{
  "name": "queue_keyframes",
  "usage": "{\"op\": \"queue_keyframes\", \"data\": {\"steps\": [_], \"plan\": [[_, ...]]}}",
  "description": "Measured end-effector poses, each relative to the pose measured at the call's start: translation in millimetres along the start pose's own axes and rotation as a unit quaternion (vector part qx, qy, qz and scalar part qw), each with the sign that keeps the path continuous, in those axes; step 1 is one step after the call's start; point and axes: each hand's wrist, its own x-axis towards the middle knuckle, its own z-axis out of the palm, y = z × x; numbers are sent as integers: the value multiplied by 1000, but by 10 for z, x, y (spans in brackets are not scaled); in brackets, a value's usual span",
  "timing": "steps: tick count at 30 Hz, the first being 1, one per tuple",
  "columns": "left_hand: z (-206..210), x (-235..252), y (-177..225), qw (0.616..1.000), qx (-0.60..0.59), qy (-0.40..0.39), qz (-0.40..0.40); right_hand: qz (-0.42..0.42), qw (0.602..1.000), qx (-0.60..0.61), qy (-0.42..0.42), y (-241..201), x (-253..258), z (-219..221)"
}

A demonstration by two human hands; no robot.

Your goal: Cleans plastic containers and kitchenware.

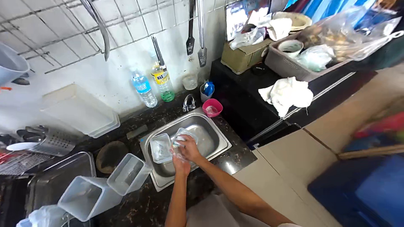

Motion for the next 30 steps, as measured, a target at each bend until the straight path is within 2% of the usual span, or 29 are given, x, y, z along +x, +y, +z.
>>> {"op": "queue_keyframes", "data": {"steps": [1, 3, 5, 6, 8, 10, 11, 13, 16, 18, 21, 23, 25, 27, 29, 30], "plan": [[27, 17, 34, 1000, -7, 17, 2, -1, 1000, -4, -20, -42, -7, 49], [-13, 75, 180, 1000, -14, 23, 13, -59, 993, 23, -98, -124, -77, 45], [-205, 105, 257, 1000, -3, 14, 7, -114, 976, 86, -166, -101, -104, -125], [-288, 89, 265, 999, 4, 31, 5, -120, 972, 114, -168, -64, -125, -233], [-356, 31, 337, 999, 25, 18, 11, -78, 987, 120, -80, -47, -104, -413], [-299, -53, 409, 998, 36, -27, 38, 11, 998, 43, 50, -114, 82, -486], [-252, -113, 423, 996, 48, -48, 58, 64, 994, 3, 87, -167, 204, -460], [-208, -156, 378, 988, 85, -70, 105, 133, 986, -28, 92, -328, 399, -333], [-265, -121, 351, 975, 130, -84, 157, 88, 990, 4, 113, -464, 451, -88], [-306, -137, 457, 981, 97, -68, 156, 62, 995, 8, 84, -322, 436, -93], [-358, -82, 483, 983, 94, -54, 147, 150, 986, -61, 47, -247, 449, -111], [-342, -36, 354, 985, 113, -44, 119, 175, 979, -69, 80, -347, 333, 109], [-233, -19, 331, 994, 84, 14, 64, 112, 989, -56, 79, -462, 170, 342], [-132, -29, 490, 996, 37, 78, 38, 25, 998, -47, 16, -555, 22, 435], [-205, -15, 631, 995, -23, 82, 49, -52, 995, -8, -83, -564, -68, 341], [-274, 7, 666, 996, -46, 51, 55, -85, 988, 1, -126, -538, -42, 265]]}}
